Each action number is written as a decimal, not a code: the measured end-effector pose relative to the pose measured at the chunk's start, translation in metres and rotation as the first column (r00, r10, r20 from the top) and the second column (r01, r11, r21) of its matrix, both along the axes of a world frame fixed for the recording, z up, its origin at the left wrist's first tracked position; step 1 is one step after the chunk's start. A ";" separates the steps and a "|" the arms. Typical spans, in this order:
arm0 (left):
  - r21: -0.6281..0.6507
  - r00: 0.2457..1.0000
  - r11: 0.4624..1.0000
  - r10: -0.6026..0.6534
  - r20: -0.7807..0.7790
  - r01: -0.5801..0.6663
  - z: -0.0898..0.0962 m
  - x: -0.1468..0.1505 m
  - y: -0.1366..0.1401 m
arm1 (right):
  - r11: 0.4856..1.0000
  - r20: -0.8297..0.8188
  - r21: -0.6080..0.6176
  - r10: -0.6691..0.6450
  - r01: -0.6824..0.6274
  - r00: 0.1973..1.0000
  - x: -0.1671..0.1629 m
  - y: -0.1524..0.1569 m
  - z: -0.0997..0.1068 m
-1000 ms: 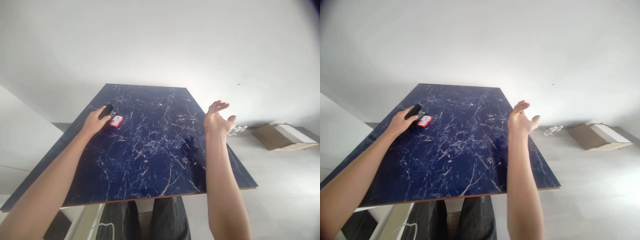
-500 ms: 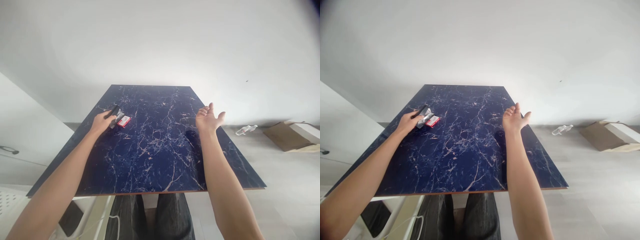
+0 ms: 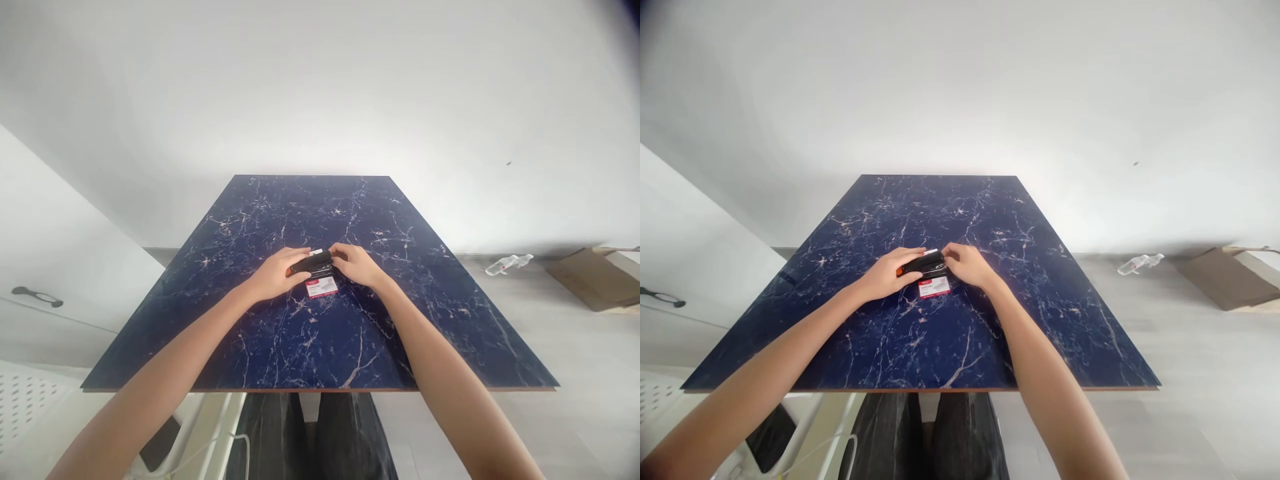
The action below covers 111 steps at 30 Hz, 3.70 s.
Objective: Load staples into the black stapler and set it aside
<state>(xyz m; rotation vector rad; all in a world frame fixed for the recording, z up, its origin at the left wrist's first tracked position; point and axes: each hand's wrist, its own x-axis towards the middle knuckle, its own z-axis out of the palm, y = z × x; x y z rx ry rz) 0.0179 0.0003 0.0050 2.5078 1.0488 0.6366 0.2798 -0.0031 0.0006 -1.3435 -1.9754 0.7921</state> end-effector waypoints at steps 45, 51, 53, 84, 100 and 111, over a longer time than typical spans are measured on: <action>0.195 0.910 0.932 0.228 0.345 -0.307 0.011 -0.012 -0.011 | 0.997 0.289 -0.011 0.071 -0.071 0.955 -0.027 -0.014 0.010; 0.234 0.917 0.938 0.158 0.366 -0.255 0.009 -0.011 -0.013 | 0.994 0.404 0.062 -0.110 0.093 0.908 -0.006 -0.003 0.005; 0.251 0.947 0.943 0.144 0.288 -0.219 0.005 -0.008 -0.011 | 0.989 0.400 0.075 -0.146 0.126 0.905 0.009 -0.001 0.007; 0.313 0.986 0.938 0.163 -0.030 -0.146 -0.016 -0.011 -0.018 | 0.977 0.334 0.159 -0.189 0.143 0.923 0.061 -0.006 0.012; 0.109 0.989 0.984 0.139 0.049 -0.144 -0.009 -0.017 -0.016 | 0.972 0.114 0.128 -0.210 0.196 0.971 0.037 -0.005 0.004; -0.034 0.990 0.990 0.140 0.034 -0.139 -0.003 -0.016 -0.021 | 0.996 -0.069 -0.001 -0.086 0.086 0.994 0.007 -0.022 0.020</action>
